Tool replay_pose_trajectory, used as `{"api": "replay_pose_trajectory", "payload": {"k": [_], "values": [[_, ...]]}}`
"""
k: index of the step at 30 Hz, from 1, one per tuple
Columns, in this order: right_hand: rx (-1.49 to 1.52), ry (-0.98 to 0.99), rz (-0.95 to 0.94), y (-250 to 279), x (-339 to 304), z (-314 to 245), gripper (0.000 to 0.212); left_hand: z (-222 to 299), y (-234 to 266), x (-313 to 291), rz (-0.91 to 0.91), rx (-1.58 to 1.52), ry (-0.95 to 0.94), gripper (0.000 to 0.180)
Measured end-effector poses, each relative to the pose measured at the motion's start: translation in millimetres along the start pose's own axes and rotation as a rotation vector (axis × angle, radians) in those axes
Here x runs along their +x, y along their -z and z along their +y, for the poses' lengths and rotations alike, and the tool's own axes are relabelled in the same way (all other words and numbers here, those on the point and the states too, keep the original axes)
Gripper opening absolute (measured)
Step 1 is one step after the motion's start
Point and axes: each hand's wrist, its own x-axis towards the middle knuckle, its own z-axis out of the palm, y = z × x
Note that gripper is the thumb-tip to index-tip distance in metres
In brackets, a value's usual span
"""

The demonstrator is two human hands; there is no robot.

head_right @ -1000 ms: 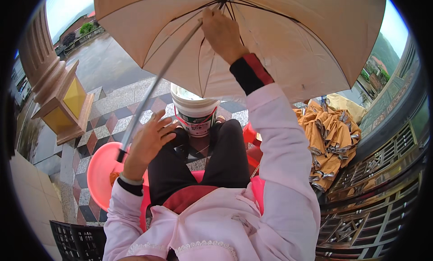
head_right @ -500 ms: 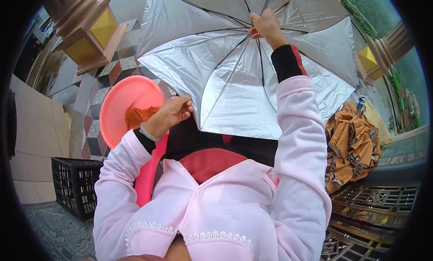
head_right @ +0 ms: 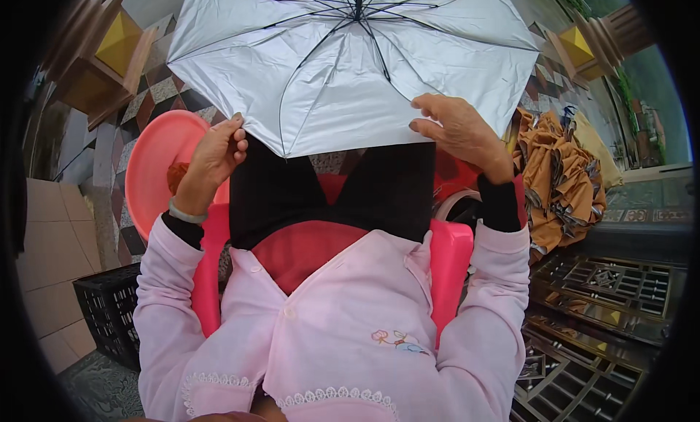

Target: Assembling an umbrella using a glue gun to bond components.

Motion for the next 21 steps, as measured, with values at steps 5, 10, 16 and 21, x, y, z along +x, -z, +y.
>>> {"api": "replay_pose_trajectory", "payload": {"k": [5, 10, 16, 21], "values": [[-0.139, -0.062, 0.167, 18.2, -59.1, 25.1, 0.036, 10.0, 3.2, 7.1, 0.039, -0.013, -0.073, 0.017], [-0.471, 0.016, 0.372, 1.8, -80.4, 54.4, 0.031, 18.7, 28.9, 25.3, 0.106, -0.073, -0.218, 0.019], [-0.557, 0.132, 0.471, -33.3, -68.4, 68.1, 0.011, 48.5, 17.7, 28.9, 0.567, 0.761, -1.092, 0.028], [-0.551, 0.158, 0.128, -60.8, -61.6, 40.0, 0.003, 44.7, -113.7, 1.4, 0.031, 1.265, -0.867, 0.036]]}}
